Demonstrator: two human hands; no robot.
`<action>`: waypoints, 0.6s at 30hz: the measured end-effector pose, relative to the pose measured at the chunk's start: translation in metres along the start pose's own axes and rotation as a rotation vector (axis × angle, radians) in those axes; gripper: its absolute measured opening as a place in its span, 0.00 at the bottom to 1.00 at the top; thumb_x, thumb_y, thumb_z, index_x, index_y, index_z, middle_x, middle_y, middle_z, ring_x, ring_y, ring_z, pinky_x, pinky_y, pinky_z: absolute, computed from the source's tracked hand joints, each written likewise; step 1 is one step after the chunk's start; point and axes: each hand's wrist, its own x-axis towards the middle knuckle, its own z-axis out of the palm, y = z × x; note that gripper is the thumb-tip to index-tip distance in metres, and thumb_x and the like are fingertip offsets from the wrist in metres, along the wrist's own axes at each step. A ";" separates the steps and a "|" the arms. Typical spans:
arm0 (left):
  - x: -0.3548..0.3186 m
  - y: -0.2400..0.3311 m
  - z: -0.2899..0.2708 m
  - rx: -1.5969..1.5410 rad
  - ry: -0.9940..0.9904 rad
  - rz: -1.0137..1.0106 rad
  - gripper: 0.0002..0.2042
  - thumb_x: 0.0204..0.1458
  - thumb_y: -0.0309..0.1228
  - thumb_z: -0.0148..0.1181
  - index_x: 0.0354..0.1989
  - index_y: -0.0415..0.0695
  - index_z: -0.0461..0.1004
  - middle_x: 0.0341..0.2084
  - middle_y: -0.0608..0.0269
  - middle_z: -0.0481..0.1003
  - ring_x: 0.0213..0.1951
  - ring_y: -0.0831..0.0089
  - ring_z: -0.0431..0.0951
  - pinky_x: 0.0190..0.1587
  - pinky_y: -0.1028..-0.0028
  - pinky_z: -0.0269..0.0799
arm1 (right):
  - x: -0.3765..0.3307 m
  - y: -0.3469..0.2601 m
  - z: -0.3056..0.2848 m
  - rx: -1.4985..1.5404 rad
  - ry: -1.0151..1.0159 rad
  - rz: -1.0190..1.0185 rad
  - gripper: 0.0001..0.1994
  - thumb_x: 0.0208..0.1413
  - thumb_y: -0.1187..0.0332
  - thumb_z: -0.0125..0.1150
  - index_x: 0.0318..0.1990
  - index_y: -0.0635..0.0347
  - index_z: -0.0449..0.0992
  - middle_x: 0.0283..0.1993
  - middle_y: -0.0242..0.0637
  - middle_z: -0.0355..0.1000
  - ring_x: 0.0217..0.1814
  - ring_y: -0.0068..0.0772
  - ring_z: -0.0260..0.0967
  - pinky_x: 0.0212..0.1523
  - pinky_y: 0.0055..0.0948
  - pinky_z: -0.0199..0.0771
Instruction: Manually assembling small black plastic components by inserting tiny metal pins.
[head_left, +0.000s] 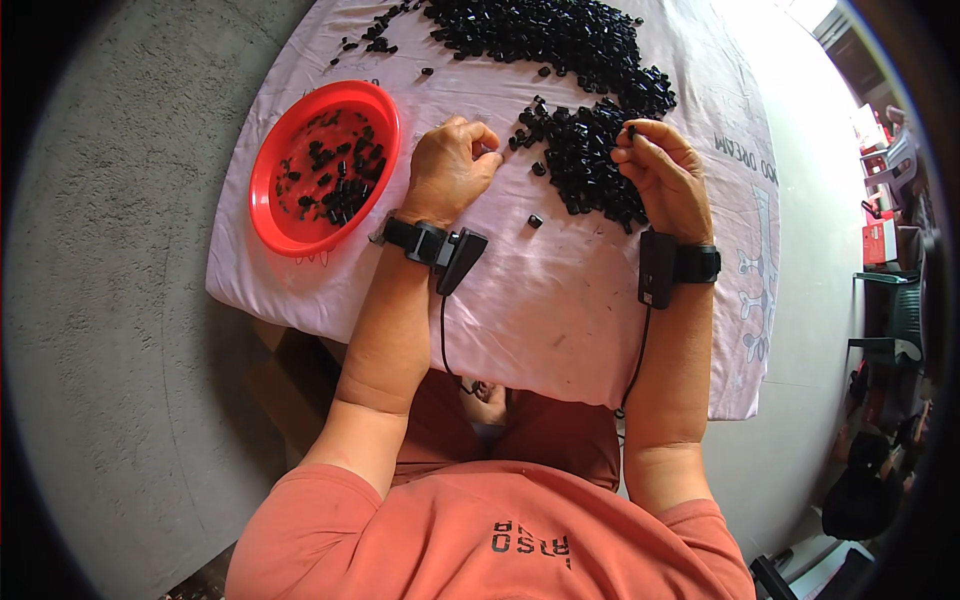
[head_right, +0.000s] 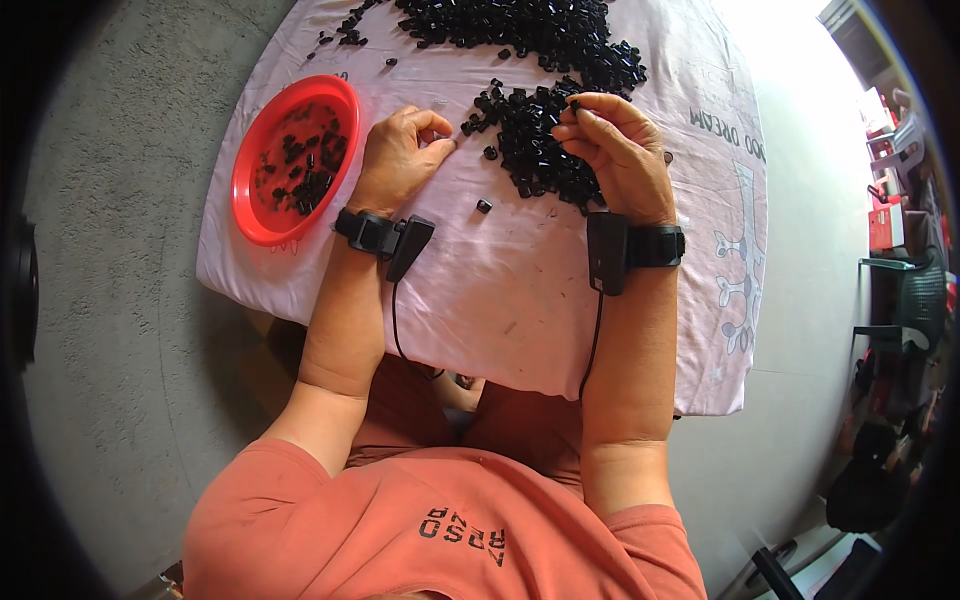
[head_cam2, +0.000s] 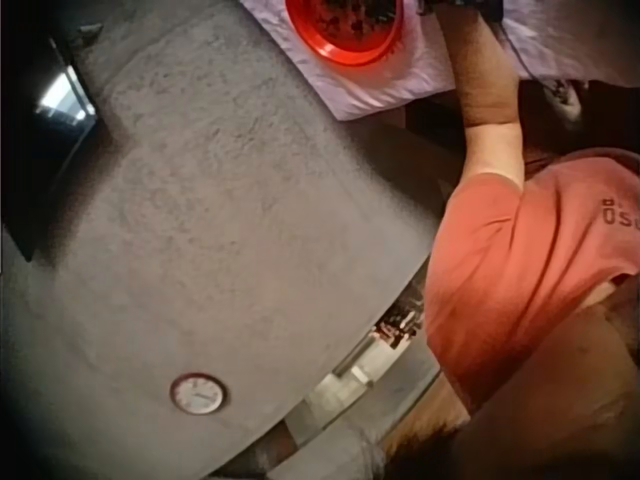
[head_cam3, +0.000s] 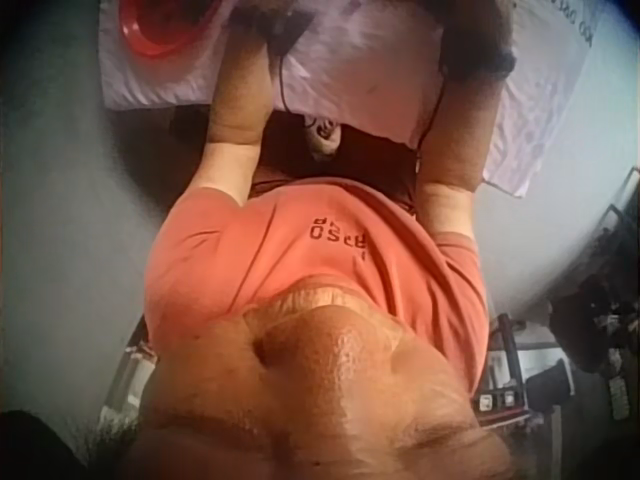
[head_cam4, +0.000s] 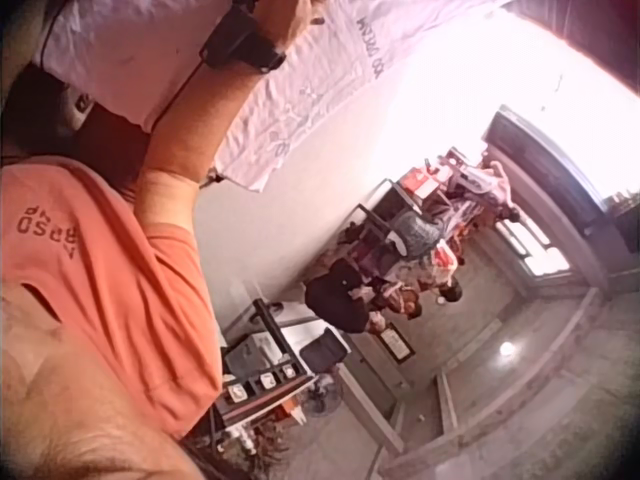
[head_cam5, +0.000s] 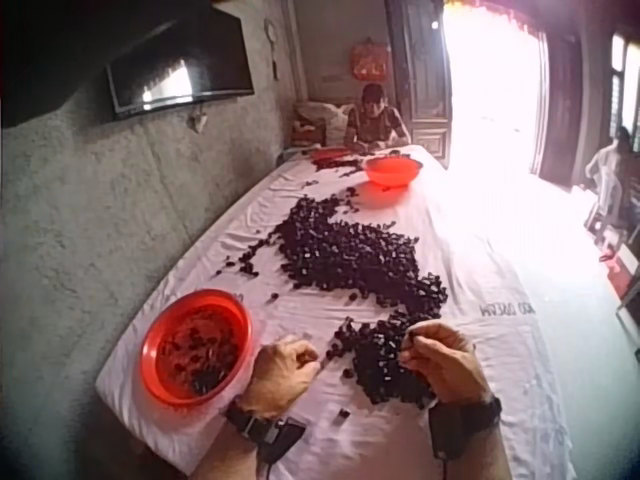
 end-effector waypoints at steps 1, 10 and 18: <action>0.000 0.000 0.000 -0.004 0.002 0.001 0.05 0.44 0.28 0.67 0.30 0.45 0.82 0.28 0.58 0.77 0.30 0.62 0.80 0.36 0.65 0.76 | 0.000 0.000 0.000 0.003 -0.002 0.000 0.09 0.64 0.74 0.58 0.50 0.65 0.77 0.43 0.41 0.79 0.43 0.31 0.81 0.42 0.24 0.84; 0.004 -0.006 0.001 -0.130 0.102 0.024 0.02 0.49 0.27 0.64 0.29 0.43 0.81 0.28 0.57 0.78 0.30 0.61 0.81 0.36 0.65 0.77 | 0.000 0.000 0.001 0.016 -0.026 -0.008 0.09 0.63 0.74 0.59 0.49 0.64 0.78 0.43 0.41 0.79 0.42 0.31 0.81 0.43 0.24 0.84; 0.002 -0.013 -0.006 -0.003 0.054 -0.016 0.06 0.49 0.26 0.65 0.35 0.41 0.82 0.31 0.60 0.79 0.30 0.72 0.80 0.35 0.74 0.76 | 0.000 -0.001 0.001 0.022 -0.031 -0.013 0.09 0.64 0.74 0.58 0.49 0.65 0.77 0.43 0.42 0.80 0.42 0.31 0.81 0.42 0.24 0.84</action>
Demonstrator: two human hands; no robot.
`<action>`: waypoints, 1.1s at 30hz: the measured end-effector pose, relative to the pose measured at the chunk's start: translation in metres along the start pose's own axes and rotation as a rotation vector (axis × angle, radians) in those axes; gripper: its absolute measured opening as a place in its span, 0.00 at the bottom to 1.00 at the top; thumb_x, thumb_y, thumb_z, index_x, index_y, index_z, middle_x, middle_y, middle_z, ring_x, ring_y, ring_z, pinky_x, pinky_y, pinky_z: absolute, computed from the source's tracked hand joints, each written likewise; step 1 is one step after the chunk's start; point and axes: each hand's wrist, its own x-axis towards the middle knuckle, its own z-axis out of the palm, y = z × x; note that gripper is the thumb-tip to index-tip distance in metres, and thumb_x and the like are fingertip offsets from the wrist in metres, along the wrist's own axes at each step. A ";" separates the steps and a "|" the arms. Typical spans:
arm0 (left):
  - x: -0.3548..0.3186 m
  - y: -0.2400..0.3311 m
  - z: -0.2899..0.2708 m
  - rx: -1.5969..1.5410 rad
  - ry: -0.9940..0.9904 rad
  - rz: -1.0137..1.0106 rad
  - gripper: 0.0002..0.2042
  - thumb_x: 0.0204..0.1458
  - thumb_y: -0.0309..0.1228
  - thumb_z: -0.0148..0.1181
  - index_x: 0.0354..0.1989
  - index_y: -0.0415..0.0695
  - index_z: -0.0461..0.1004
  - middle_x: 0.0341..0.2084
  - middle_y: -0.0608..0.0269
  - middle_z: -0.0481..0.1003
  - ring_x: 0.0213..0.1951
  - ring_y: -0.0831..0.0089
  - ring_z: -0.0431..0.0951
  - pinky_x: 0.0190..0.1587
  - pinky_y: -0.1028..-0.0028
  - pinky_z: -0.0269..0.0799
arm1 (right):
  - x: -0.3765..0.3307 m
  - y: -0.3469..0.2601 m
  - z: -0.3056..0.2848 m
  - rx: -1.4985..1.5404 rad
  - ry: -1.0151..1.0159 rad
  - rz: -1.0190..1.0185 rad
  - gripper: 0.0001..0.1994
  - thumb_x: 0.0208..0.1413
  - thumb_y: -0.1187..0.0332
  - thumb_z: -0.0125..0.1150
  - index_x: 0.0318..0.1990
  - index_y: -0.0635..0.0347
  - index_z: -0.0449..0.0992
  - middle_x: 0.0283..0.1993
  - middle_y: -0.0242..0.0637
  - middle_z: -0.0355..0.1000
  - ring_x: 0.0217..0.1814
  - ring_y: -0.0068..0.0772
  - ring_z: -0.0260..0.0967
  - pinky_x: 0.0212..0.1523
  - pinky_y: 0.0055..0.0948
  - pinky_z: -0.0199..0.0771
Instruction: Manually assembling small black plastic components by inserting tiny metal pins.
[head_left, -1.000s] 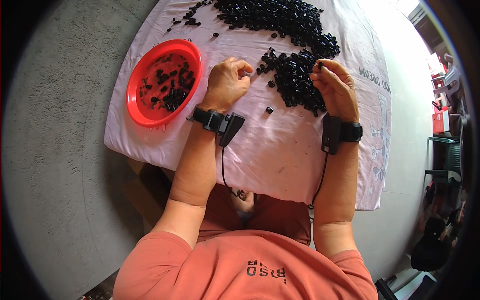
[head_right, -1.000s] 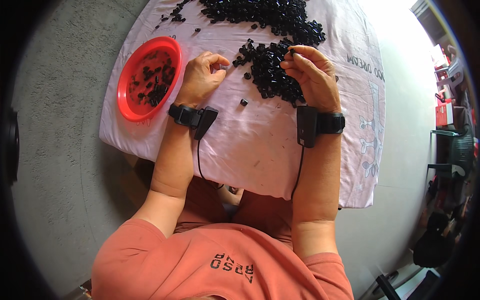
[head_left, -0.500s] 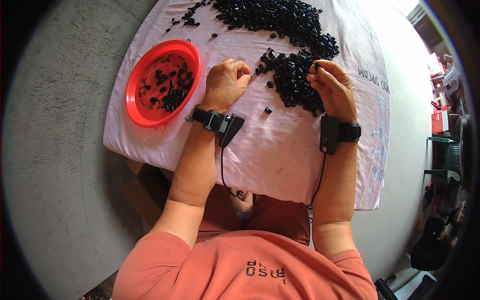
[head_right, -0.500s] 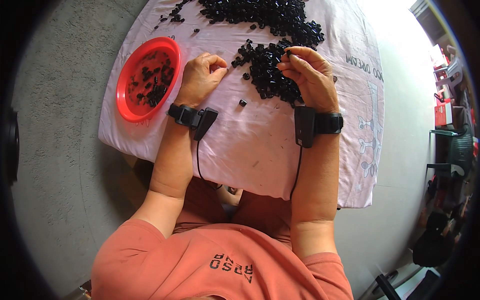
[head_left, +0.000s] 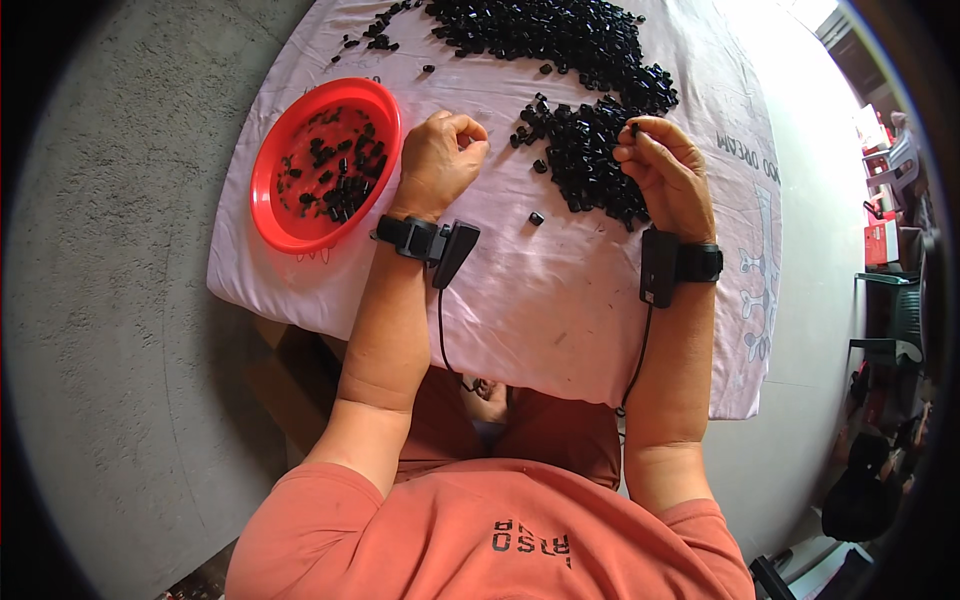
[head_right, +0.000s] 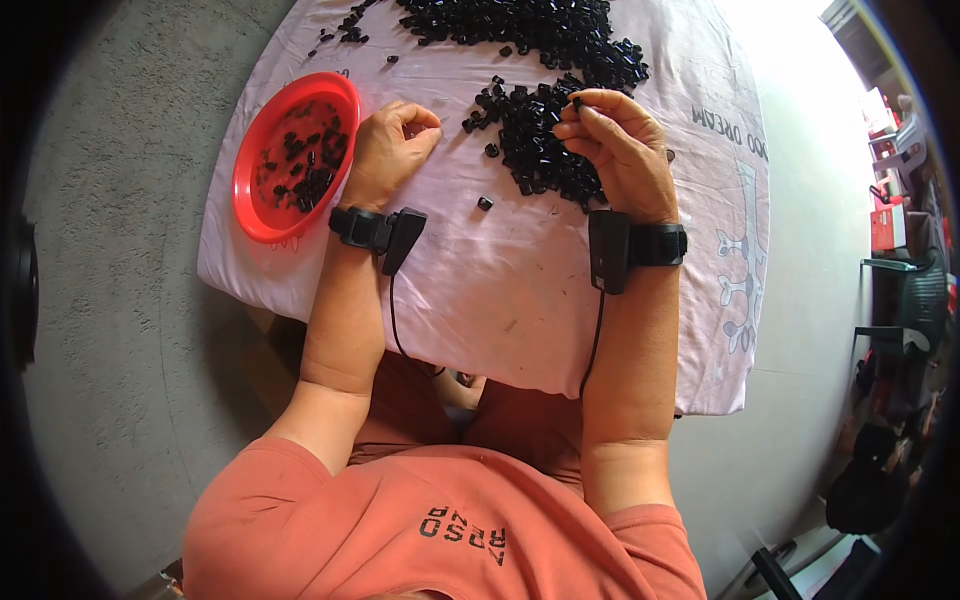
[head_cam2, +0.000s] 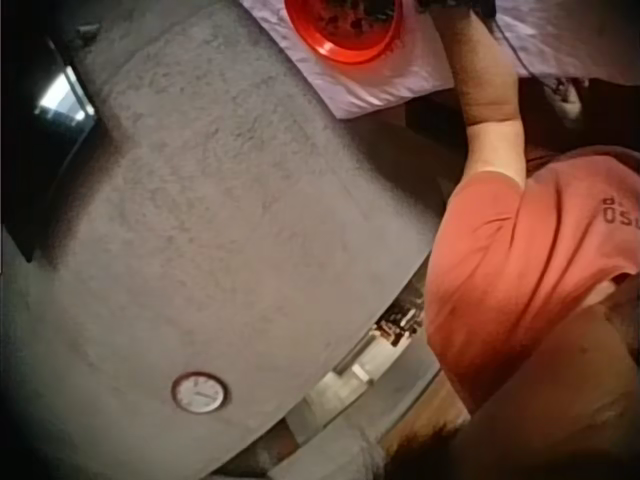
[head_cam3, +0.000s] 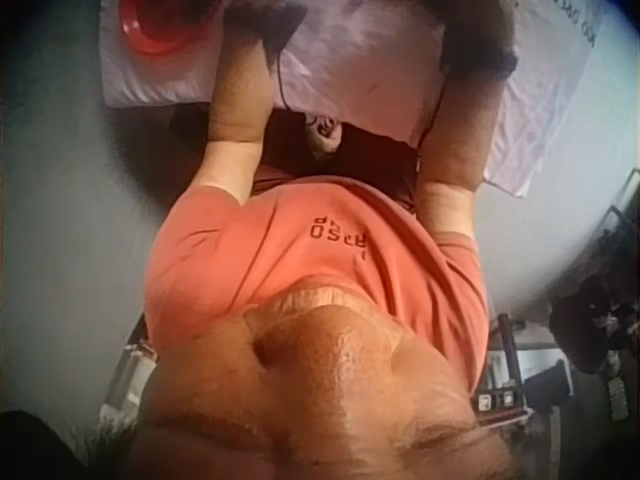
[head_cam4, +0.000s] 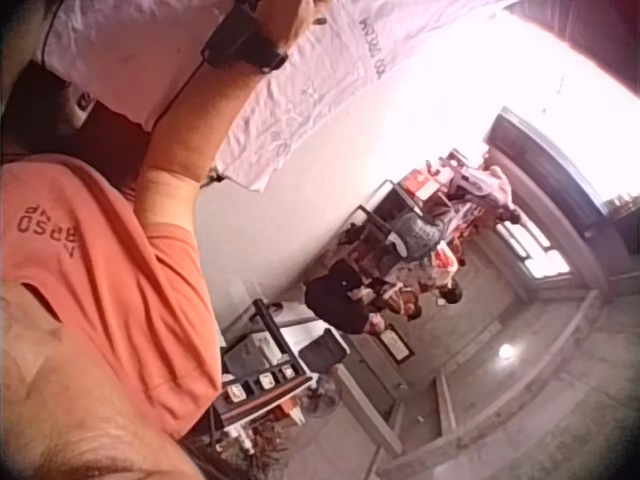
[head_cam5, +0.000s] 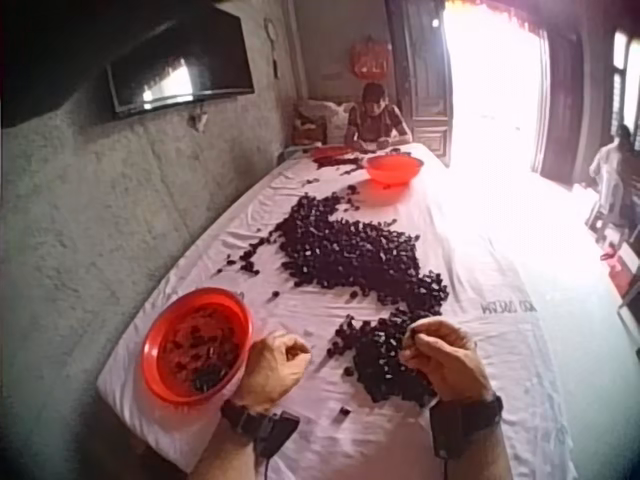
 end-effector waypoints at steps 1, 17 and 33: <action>-0.001 0.001 0.000 0.004 -0.012 0.005 0.06 0.48 0.26 0.66 0.35 0.41 0.82 0.31 0.60 0.79 0.30 0.72 0.80 0.36 0.73 0.76 | 0.000 0.000 0.000 0.003 -0.007 0.004 0.09 0.64 0.74 0.58 0.49 0.65 0.77 0.43 0.42 0.80 0.42 0.31 0.81 0.42 0.24 0.84; -0.003 0.010 -0.003 -0.028 -0.122 0.038 0.06 0.48 0.24 0.63 0.34 0.41 0.82 0.31 0.58 0.77 0.32 0.66 0.77 0.38 0.71 0.73 | -0.001 0.000 0.001 -0.016 -0.007 0.026 0.10 0.64 0.74 0.58 0.50 0.65 0.77 0.43 0.44 0.80 0.42 0.32 0.81 0.42 0.24 0.84; -0.002 0.038 0.003 -0.457 -0.118 0.016 0.04 0.59 0.18 0.57 0.39 0.39 0.76 0.32 0.67 0.78 0.37 0.82 0.78 0.43 0.79 0.75 | -0.001 0.002 0.015 -0.217 -0.001 0.143 0.10 0.62 0.75 0.60 0.49 0.66 0.78 0.42 0.43 0.80 0.41 0.32 0.82 0.41 0.23 0.84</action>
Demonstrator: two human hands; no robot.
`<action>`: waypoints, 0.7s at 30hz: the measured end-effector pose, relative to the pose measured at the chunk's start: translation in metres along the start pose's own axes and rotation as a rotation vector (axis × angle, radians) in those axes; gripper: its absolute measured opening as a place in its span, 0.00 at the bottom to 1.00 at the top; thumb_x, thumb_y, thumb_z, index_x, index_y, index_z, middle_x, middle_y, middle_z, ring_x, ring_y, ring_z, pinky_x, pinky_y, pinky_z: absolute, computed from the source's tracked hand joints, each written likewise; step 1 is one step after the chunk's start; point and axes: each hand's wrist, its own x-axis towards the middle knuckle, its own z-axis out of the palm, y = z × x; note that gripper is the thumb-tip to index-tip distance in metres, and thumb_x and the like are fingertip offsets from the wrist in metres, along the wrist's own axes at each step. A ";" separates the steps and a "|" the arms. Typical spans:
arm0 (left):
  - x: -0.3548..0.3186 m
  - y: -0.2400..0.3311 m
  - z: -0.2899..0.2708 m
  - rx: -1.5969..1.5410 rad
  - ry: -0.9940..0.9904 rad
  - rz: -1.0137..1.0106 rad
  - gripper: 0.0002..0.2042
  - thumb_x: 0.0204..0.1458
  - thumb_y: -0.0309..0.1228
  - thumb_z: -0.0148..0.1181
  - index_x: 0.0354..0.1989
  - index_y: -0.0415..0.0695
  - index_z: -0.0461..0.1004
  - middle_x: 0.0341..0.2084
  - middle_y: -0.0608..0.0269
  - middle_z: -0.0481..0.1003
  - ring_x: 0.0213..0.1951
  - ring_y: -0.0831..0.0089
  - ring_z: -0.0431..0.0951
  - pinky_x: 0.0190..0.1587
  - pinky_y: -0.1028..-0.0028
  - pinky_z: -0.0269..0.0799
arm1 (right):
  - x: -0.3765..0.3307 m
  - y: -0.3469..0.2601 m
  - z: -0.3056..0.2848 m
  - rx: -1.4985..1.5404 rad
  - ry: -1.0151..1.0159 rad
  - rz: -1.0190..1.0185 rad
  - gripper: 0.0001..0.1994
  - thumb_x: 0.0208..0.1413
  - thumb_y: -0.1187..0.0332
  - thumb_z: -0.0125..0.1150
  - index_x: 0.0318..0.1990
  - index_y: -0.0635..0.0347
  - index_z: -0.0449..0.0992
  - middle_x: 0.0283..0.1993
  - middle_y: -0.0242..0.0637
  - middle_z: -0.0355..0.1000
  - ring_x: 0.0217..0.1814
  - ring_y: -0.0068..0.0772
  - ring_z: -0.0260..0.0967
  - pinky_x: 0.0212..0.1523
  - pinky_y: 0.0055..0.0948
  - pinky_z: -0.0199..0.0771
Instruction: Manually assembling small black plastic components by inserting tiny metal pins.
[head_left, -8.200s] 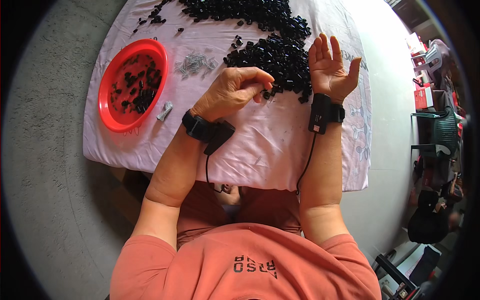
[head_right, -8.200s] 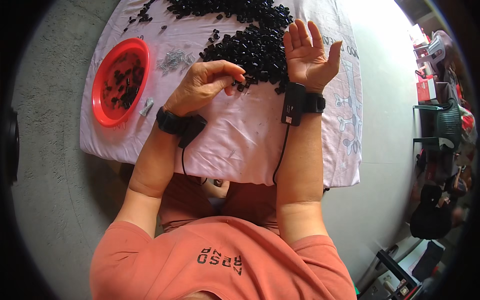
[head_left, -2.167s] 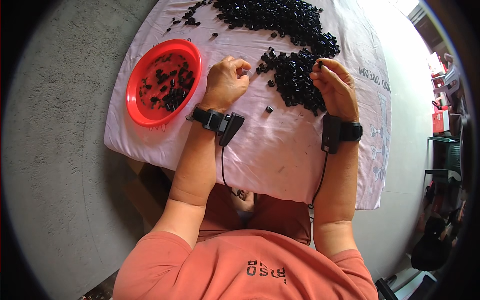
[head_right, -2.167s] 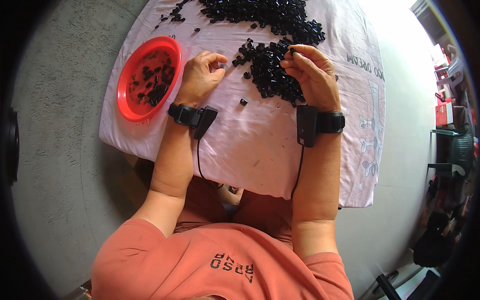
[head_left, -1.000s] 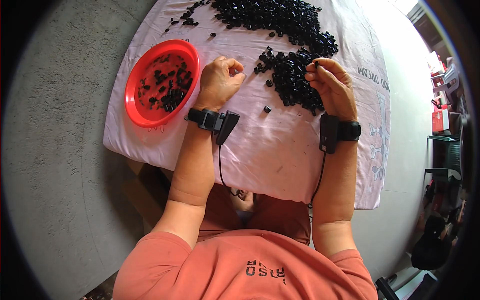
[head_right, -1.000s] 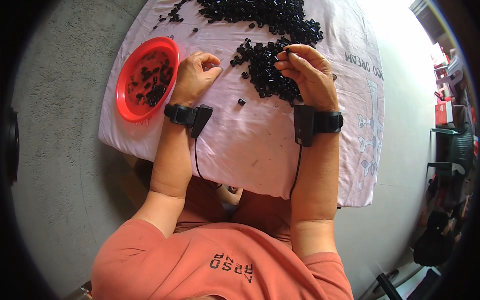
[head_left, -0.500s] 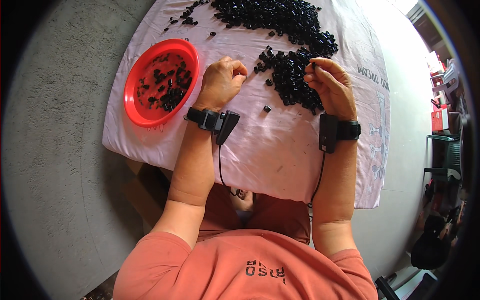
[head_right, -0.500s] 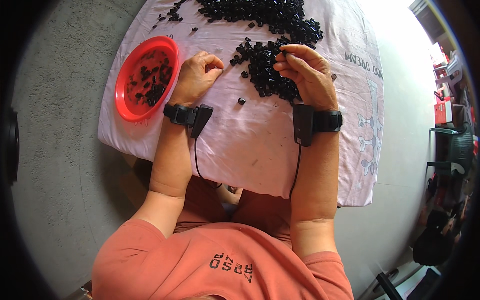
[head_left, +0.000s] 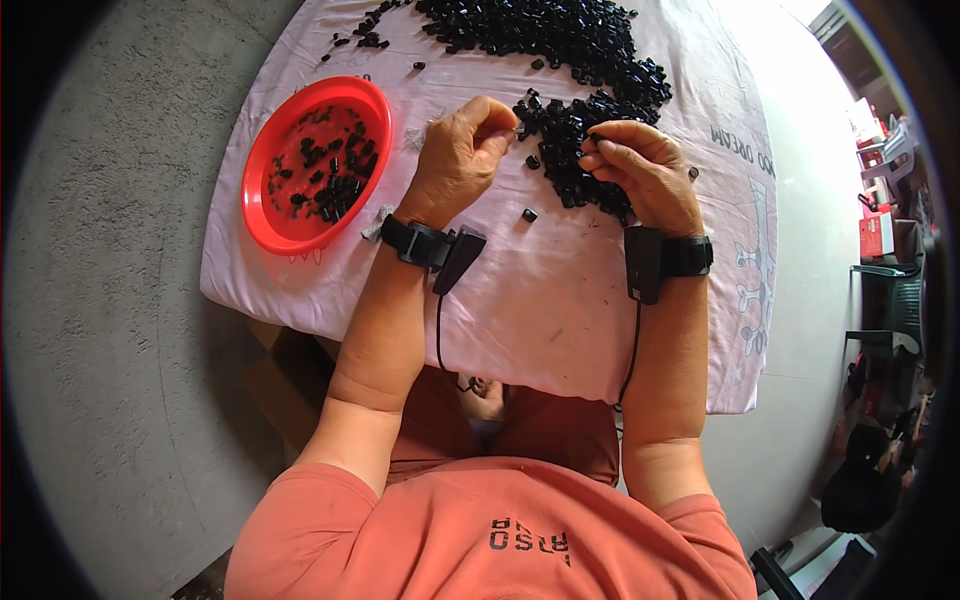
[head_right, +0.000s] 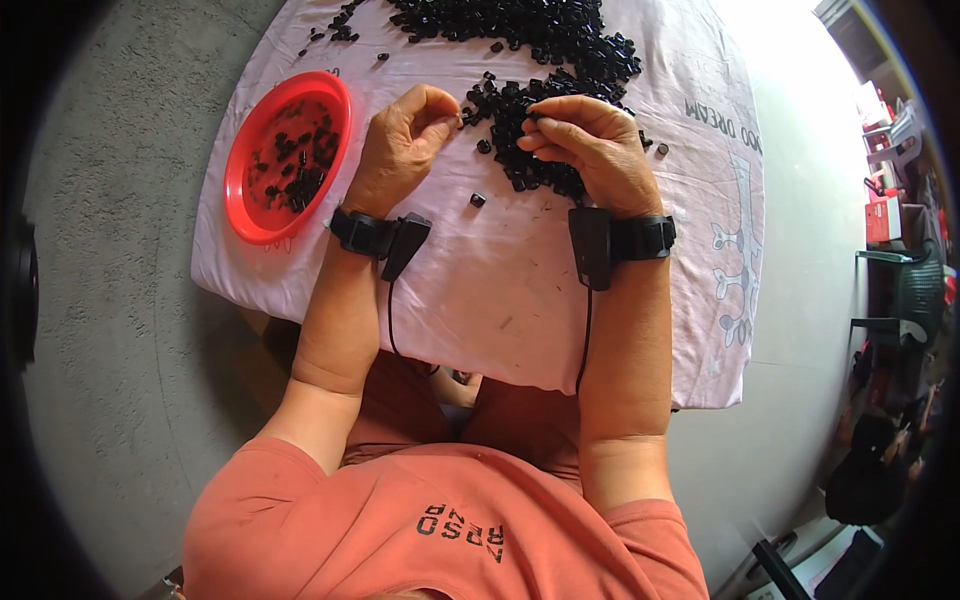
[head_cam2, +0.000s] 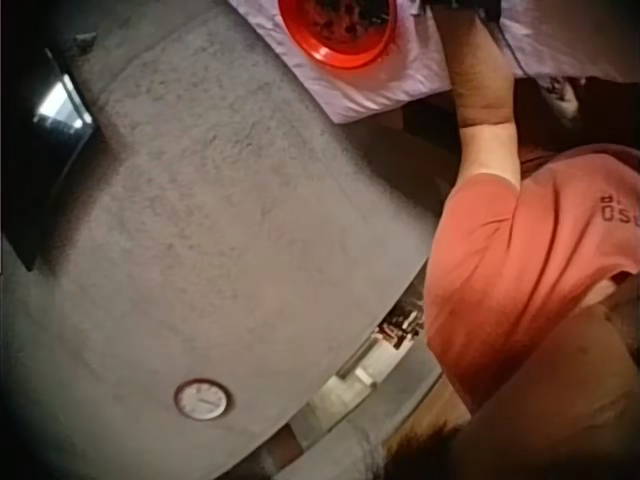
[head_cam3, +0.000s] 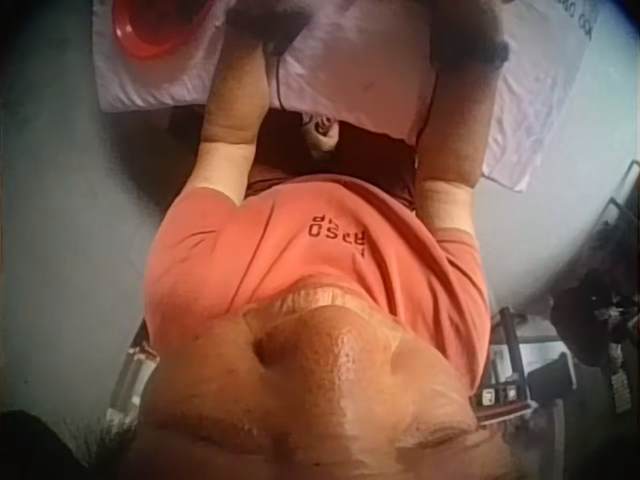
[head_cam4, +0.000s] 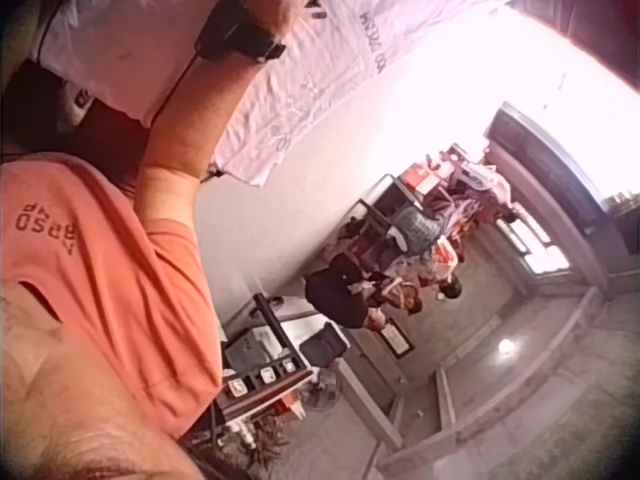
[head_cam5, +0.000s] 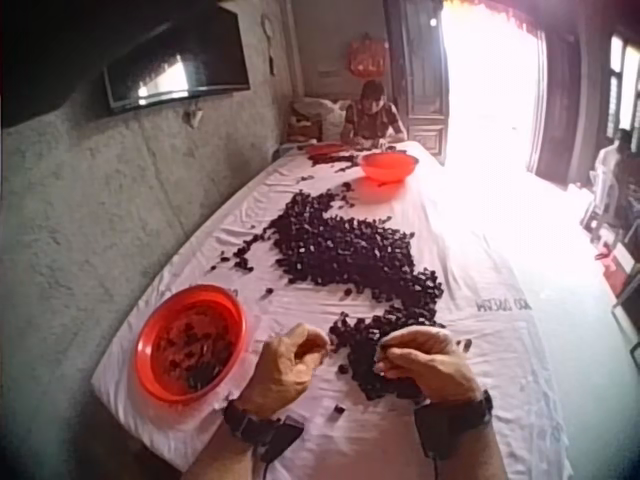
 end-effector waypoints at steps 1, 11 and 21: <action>0.000 0.002 0.002 -0.014 -0.005 0.016 0.04 0.59 0.17 0.57 0.39 0.38 0.76 0.33 0.68 0.78 0.37 0.83 0.77 0.43 0.79 0.75 | 0.000 0.000 0.002 -0.005 -0.005 0.005 0.10 0.62 0.75 0.60 0.49 0.66 0.78 0.42 0.43 0.80 0.40 0.32 0.82 0.41 0.23 0.84; -0.002 0.013 0.016 -0.195 -0.052 0.252 0.08 0.53 0.14 0.61 0.38 0.38 0.78 0.35 0.64 0.78 0.39 0.78 0.78 0.45 0.77 0.76 | 0.001 -0.001 0.017 -0.143 -0.115 0.132 0.08 0.62 0.76 0.59 0.47 0.66 0.78 0.41 0.42 0.80 0.40 0.29 0.81 0.41 0.22 0.83; -0.002 0.018 0.013 -0.105 -0.083 0.274 0.07 0.52 0.13 0.60 0.37 0.37 0.78 0.35 0.61 0.77 0.38 0.75 0.78 0.43 0.76 0.75 | 0.001 -0.002 0.019 -0.167 -0.126 0.132 0.08 0.63 0.75 0.59 0.48 0.66 0.78 0.42 0.40 0.79 0.40 0.28 0.81 0.42 0.21 0.82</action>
